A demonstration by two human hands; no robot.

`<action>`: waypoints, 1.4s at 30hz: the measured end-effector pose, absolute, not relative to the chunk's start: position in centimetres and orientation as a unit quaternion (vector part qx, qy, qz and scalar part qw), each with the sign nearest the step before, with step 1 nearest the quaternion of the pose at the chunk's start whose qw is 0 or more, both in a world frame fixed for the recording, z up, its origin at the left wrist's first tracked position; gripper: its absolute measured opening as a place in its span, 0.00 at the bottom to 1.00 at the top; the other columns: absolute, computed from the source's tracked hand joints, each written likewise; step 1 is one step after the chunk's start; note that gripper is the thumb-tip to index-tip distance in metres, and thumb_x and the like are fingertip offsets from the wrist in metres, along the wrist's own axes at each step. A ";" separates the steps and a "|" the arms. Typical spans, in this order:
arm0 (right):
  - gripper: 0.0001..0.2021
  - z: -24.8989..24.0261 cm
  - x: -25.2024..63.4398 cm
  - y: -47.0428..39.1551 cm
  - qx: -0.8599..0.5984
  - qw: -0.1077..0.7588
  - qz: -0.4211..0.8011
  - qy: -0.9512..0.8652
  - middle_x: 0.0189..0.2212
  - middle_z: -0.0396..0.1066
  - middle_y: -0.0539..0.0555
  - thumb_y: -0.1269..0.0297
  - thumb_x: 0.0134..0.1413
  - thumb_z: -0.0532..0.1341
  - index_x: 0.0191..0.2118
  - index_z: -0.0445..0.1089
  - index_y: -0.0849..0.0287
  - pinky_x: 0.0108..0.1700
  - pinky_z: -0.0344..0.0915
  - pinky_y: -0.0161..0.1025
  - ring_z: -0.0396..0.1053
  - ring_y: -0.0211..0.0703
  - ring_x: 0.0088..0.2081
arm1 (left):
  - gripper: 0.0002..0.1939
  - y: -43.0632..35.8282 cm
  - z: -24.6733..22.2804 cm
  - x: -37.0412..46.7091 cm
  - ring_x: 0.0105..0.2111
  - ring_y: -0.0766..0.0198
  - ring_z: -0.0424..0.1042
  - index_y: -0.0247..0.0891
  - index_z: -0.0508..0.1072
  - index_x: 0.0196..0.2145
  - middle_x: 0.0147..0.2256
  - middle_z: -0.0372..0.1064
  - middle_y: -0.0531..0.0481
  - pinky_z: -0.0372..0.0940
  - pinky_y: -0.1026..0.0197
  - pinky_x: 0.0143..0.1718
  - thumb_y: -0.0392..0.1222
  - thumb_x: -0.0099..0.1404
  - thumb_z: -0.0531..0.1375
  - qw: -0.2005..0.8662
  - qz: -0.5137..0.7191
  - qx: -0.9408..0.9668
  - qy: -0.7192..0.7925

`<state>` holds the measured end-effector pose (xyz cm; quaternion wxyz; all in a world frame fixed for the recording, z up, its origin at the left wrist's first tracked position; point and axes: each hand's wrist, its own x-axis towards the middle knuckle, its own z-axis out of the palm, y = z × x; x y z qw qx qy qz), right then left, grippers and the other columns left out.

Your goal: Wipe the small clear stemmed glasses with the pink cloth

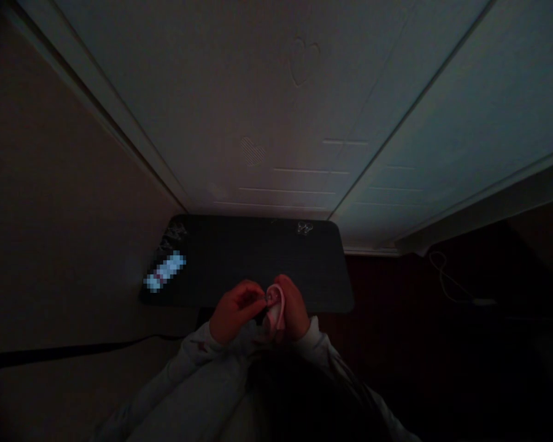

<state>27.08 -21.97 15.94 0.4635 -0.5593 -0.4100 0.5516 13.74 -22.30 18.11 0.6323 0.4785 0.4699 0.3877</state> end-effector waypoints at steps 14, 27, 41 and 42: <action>0.15 17.4 28.0 -23.0 -0.457 0.411 0.675 -0.408 0.32 0.69 0.50 0.57 0.43 0.62 0.39 0.64 0.56 0.34 0.62 0.36 0.66 0.40 0.31 | 0.17 -21.5 16.9 13.2 0.20 0.71 0.62 0.34 0.67 0.30 0.20 0.64 0.56 0.59 0.65 0.24 0.50 0.47 0.63 0.719 0.453 0.274 0.451; 0.07 17.0 27.4 -22.4 -0.526 0.363 0.514 -0.573 0.22 0.64 0.47 0.60 0.48 0.59 0.30 0.64 0.58 0.27 0.56 0.33 0.60 0.35 0.24 | 0.17 -21.7 16.8 12.2 0.18 0.71 0.62 0.35 0.66 0.31 0.18 0.65 0.56 0.55 0.66 0.22 0.51 0.50 0.62 0.729 0.415 0.328 0.435; 0.17 17.6 28.2 -22.3 -0.516 0.471 0.597 -0.395 0.35 0.71 0.53 0.48 0.51 0.52 0.34 0.70 0.54 0.45 0.62 0.41 0.67 0.46 0.39 | 0.13 -21.2 18.2 12.0 0.19 0.70 0.65 0.35 0.67 0.32 0.19 0.66 0.56 0.60 0.65 0.25 0.45 0.51 0.61 0.677 0.397 0.405 0.469; 0.17 17.4 28.5 -22.3 -0.514 0.465 0.598 -0.402 0.37 0.71 0.53 0.48 0.51 0.52 0.36 0.70 0.54 0.48 0.61 0.41 0.66 0.46 0.42 | 0.13 -21.2 18.1 11.9 0.19 0.70 0.65 0.34 0.66 0.32 0.19 0.66 0.56 0.60 0.65 0.24 0.45 0.52 0.60 0.674 0.400 0.403 0.473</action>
